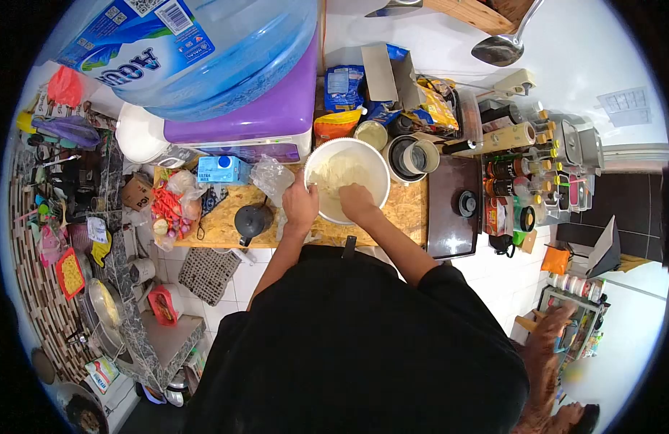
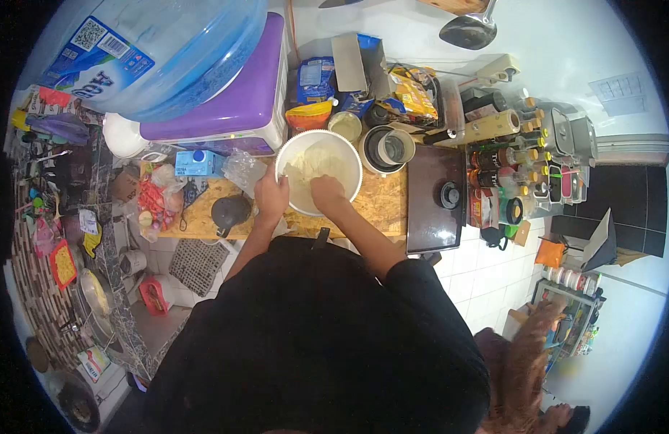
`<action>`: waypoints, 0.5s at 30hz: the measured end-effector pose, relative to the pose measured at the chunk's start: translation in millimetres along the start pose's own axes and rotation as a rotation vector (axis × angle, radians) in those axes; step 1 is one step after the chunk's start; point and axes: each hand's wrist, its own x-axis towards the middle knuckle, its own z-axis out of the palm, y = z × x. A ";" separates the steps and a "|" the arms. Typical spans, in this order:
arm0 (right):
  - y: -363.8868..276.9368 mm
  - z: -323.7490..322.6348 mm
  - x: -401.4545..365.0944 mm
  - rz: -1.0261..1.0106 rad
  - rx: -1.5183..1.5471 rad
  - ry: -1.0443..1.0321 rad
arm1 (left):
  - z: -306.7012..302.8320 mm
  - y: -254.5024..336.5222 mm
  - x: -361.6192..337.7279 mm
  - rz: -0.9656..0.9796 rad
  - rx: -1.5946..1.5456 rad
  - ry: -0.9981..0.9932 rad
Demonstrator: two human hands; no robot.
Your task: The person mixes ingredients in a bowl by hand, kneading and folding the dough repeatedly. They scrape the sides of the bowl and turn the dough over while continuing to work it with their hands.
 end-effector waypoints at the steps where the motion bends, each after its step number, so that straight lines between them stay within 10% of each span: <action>1: -1.8 -9.8 -7.7 0.007 0.006 -0.024 | 1.6 -3.2 0.4 0.019 -0.005 -0.003; 15: -13.4 32.7 45.4 0.033 0.048 -0.157 | -4.6 1.9 -0.1 -0.024 0.023 -0.043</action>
